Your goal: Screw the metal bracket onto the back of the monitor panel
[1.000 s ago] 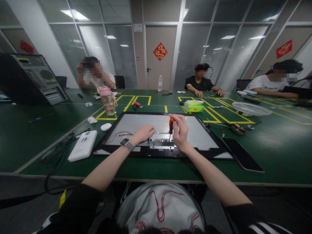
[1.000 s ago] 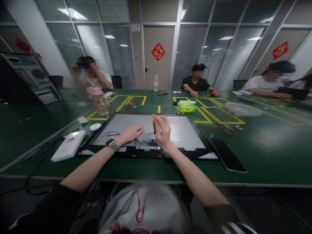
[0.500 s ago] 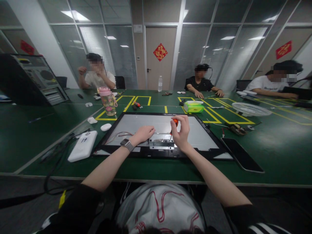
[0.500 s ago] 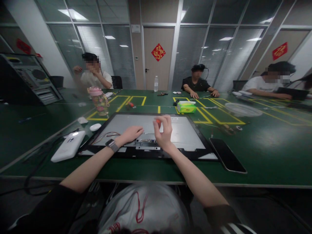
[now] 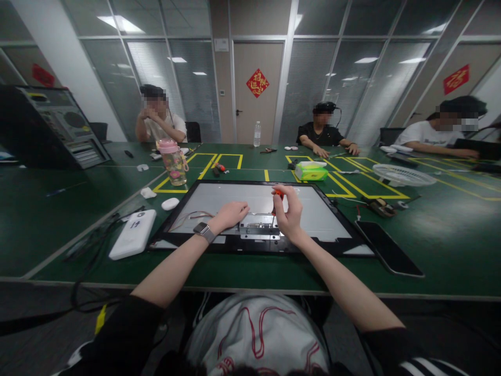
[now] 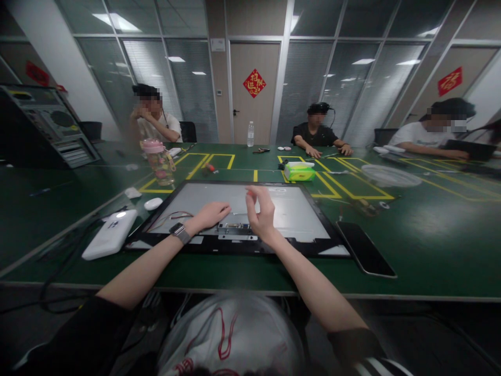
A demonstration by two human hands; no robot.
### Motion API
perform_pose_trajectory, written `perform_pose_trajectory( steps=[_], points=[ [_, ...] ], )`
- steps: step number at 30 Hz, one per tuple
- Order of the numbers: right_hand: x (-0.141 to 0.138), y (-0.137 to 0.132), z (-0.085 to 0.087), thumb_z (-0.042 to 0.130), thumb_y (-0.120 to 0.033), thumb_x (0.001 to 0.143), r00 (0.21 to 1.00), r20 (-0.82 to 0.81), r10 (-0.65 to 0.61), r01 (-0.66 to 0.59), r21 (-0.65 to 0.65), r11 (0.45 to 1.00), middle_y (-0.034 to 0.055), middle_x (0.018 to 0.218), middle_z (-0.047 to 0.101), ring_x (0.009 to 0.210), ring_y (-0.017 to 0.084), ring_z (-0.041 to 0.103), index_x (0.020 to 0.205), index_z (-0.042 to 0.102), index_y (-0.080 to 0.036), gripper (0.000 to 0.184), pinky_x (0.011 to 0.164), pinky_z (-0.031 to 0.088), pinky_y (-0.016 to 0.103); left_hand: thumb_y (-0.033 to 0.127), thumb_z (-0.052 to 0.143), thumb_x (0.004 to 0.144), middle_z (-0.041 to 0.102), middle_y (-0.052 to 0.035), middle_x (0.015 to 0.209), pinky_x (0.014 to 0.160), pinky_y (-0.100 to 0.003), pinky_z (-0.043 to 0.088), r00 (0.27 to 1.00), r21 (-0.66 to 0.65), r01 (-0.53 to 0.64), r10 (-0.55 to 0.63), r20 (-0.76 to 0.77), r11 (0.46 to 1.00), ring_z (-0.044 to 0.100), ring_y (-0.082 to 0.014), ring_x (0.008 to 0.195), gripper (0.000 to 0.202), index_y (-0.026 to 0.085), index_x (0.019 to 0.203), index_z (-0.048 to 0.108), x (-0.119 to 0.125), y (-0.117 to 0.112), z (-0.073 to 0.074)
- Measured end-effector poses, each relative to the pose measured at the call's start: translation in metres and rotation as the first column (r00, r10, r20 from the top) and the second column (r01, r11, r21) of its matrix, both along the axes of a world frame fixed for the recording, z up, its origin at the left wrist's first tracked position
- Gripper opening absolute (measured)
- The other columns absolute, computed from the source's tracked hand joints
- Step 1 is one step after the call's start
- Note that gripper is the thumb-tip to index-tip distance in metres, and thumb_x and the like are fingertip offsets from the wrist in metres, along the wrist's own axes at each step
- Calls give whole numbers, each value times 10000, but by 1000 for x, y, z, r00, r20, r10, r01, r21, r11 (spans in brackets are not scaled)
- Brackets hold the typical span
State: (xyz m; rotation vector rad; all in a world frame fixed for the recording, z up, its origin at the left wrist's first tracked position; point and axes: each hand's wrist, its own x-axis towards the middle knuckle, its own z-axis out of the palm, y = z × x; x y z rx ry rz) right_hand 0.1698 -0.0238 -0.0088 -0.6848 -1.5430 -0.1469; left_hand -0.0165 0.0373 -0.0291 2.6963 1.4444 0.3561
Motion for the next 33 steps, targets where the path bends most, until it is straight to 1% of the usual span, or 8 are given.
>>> perform_pose_trajectory(
  steps=[5,9,15,20,23,26,29,33],
  points=[
    [-2,-3,3,462,-180,901,997,57,-49,45,66,997,63,878,579,766,162,562,1051,599,-186,204,722,481,334,381,295,951,673,-89,858,643,-281,399,1000,4,4,-4,2,1000,603,-203,753,393,171,851,612,0,1,-2],
    [-2,-1,1,393,-174,929,998,56,-5,4,15,1000,71,885,595,803,171,567,1112,574,-177,257,737,477,338,385,293,950,668,-89,852,648,-284,393,1000,9,3,-3,0,1000,596,-205,749,395,171,846,608,0,2,-3],
    [0,2,-4,314,-188,957,1000,5,26,-26,-31,999,55,851,597,715,145,554,1139,541,-181,291,687,476,305,378,289,952,670,-89,858,637,-284,390,1000,-2,11,-11,3,1000,595,-203,745,394,168,844,605,-1,2,-2],
    [0,1,-3,433,-194,917,998,54,21,-22,16,1000,50,853,592,775,164,567,1114,545,-186,227,728,476,331,384,296,950,669,-89,853,643,-285,393,1000,-9,8,-8,9,1000,595,-201,741,391,166,851,605,0,1,0],
    [-1,0,1,529,-200,870,997,67,-24,19,70,997,38,834,563,757,163,550,1056,562,-195,189,723,475,335,378,300,949,670,-88,862,650,-286,397,1000,-13,5,-5,12,1000,598,-202,754,384,168,855,607,0,0,1],
    [-2,0,3,550,-207,859,996,53,-78,73,86,994,32,818,538,737,161,541,1010,575,-198,153,718,473,337,381,297,949,669,-87,855,649,-281,398,1000,-17,2,-2,12,1000,597,-199,753,388,168,856,607,0,-1,1],
    [-2,2,1,515,-194,877,996,41,-83,80,59,995,28,794,537,728,159,533,1019,560,-193,149,718,468,332,389,291,951,670,-88,855,645,-278,396,1000,-19,1,-1,10,1000,594,-194,744,394,170,852,603,0,0,1],
    [-2,3,-4,443,-178,910,999,8,-42,42,-19,999,43,843,561,708,144,535,1085,527,-179,195,694,464,310,390,289,951,670,-88,860,643,-280,394,1000,-9,1,-1,6,1000,594,-198,749,390,174,851,598,-1,0,0]
  ],
)
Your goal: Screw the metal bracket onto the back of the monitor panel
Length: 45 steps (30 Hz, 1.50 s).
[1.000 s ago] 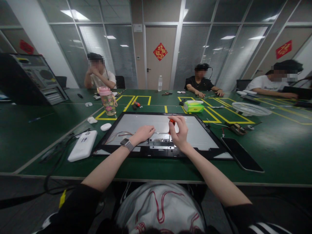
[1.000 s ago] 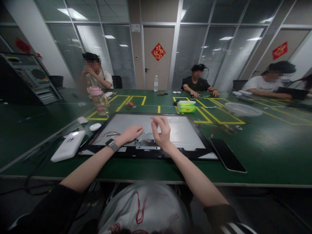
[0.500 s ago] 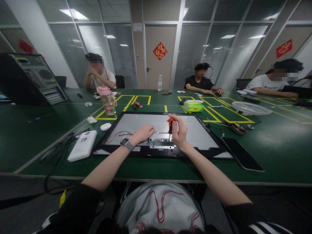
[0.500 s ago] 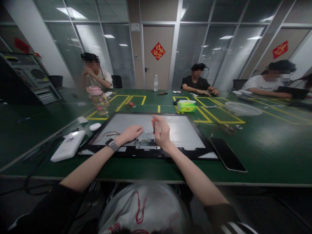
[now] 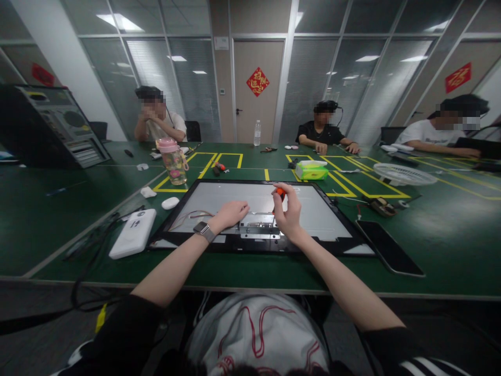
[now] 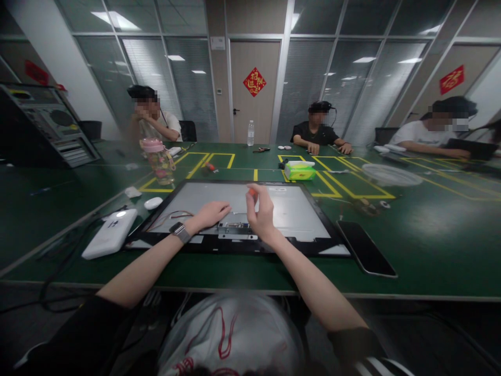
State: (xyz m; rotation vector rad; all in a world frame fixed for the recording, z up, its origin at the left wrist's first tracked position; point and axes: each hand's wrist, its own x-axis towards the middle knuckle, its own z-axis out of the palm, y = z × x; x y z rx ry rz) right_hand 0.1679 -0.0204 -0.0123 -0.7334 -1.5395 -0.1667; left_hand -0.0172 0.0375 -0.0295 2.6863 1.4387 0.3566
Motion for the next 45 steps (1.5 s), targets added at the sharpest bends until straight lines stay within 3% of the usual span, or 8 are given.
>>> perform_pose_trajectory(
  steps=[9,45],
  points=[
    [2,1,-4,353,-204,949,997,-25,72,-74,-62,995,55,884,593,741,144,563,1172,486,-182,261,706,474,313,379,299,948,667,-89,837,653,-279,400,1000,12,-5,5,-11,1000,596,-198,749,387,166,845,606,0,1,-1],
    [2,1,-5,404,-207,935,995,20,103,-102,-34,994,44,845,599,696,139,566,1145,519,-188,239,663,476,296,364,303,954,677,-88,865,636,-278,390,1000,15,5,-4,-16,1000,599,-202,746,374,170,843,602,1,-1,1]
  ],
)
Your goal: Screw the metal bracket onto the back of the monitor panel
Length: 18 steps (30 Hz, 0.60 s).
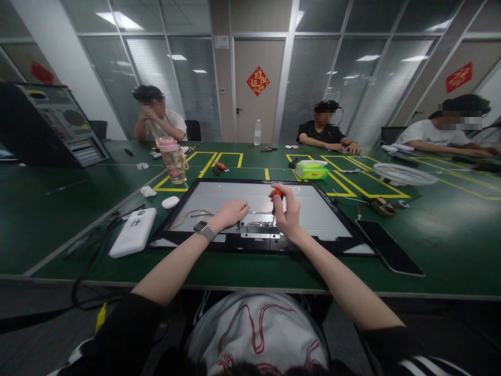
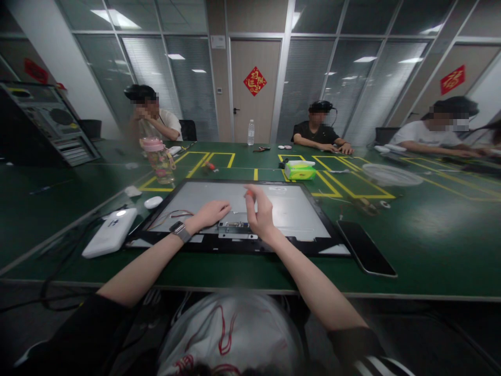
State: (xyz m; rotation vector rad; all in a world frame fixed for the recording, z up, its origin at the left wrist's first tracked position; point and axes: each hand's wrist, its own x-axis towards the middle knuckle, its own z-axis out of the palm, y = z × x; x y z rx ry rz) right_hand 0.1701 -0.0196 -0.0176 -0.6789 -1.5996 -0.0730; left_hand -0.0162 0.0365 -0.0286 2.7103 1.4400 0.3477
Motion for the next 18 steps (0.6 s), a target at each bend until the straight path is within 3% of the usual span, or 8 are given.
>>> perform_pose_trajectory(
  steps=[18],
  points=[
    [0,0,1,405,-192,932,1000,6,7,-7,-1,1000,33,823,589,693,137,560,1152,518,-192,247,668,468,296,368,306,951,674,-90,851,643,-280,392,1000,-5,-2,2,6,1000,593,-201,737,378,168,834,604,0,0,1]
  ],
)
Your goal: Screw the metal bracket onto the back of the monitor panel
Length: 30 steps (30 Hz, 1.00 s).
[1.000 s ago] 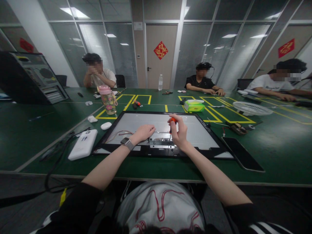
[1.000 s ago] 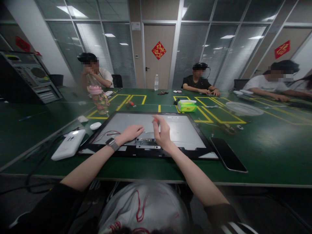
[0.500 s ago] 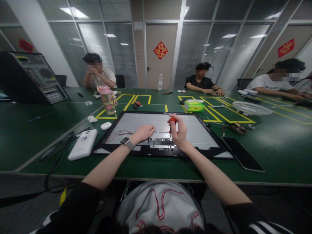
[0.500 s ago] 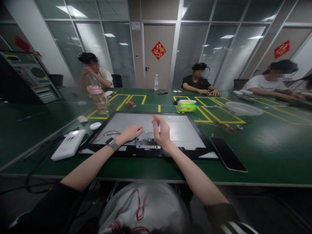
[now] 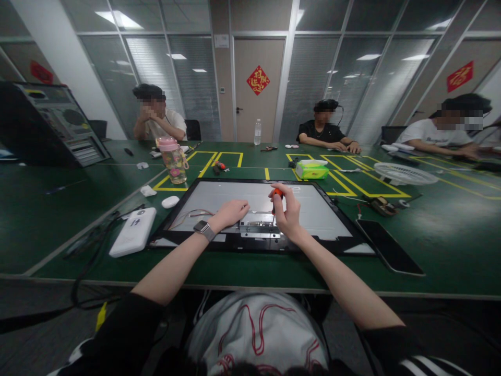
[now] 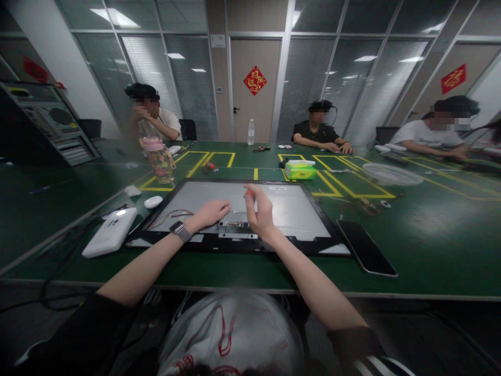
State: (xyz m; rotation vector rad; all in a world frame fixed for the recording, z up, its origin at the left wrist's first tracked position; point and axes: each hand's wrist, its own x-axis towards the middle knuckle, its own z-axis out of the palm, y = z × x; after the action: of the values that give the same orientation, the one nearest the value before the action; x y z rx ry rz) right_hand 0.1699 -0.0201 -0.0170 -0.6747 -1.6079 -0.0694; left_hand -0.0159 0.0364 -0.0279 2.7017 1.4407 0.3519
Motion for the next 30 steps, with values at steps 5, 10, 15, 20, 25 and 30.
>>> perform_pose_trajectory(
  steps=[5,10,15,20,25,30],
  points=[
    [0,-1,1,416,-194,925,1000,12,15,-15,-12,1000,32,833,579,668,129,543,1154,516,-190,250,647,469,287,372,304,951,672,-88,856,648,-278,390,1000,4,2,-2,3,1000,590,-199,741,379,169,833,601,0,1,-1],
    [-1,-2,5,468,-192,898,998,64,-19,15,64,998,21,788,552,688,140,528,1120,538,-194,233,688,471,312,376,305,952,667,-84,841,630,-277,382,1000,4,7,-7,4,1000,586,-199,732,374,170,825,590,0,1,-1],
    [-2,-4,10,500,-185,880,990,37,-135,129,142,981,33,819,534,712,148,538,1071,585,-199,209,712,473,331,378,302,951,666,-83,840,631,-275,384,1000,1,8,-8,3,1000,585,-193,726,378,168,830,592,0,0,0],
    [-2,-2,7,474,-168,891,993,36,-111,106,114,988,47,841,583,750,168,558,1135,559,-198,260,732,482,346,374,300,947,669,-89,853,642,-280,391,1000,-3,5,-5,-1,1000,591,-199,740,380,168,842,602,-1,0,0],
    [-1,0,1,415,-175,922,997,11,-77,76,42,996,83,935,614,825,185,603,1173,523,-183,273,739,502,349,369,301,948,676,-93,864,639,-282,397,1000,-6,-1,1,-5,1000,598,-203,738,378,169,848,606,-1,1,-1],
    [-1,1,-3,386,-209,943,998,-24,-53,53,-14,999,82,907,611,789,178,609,1194,495,-178,276,678,512,330,383,300,952,675,-91,855,644,-279,397,1000,-4,1,-1,-4,1000,601,-204,741,388,169,847,606,-1,1,-1]
  ],
)
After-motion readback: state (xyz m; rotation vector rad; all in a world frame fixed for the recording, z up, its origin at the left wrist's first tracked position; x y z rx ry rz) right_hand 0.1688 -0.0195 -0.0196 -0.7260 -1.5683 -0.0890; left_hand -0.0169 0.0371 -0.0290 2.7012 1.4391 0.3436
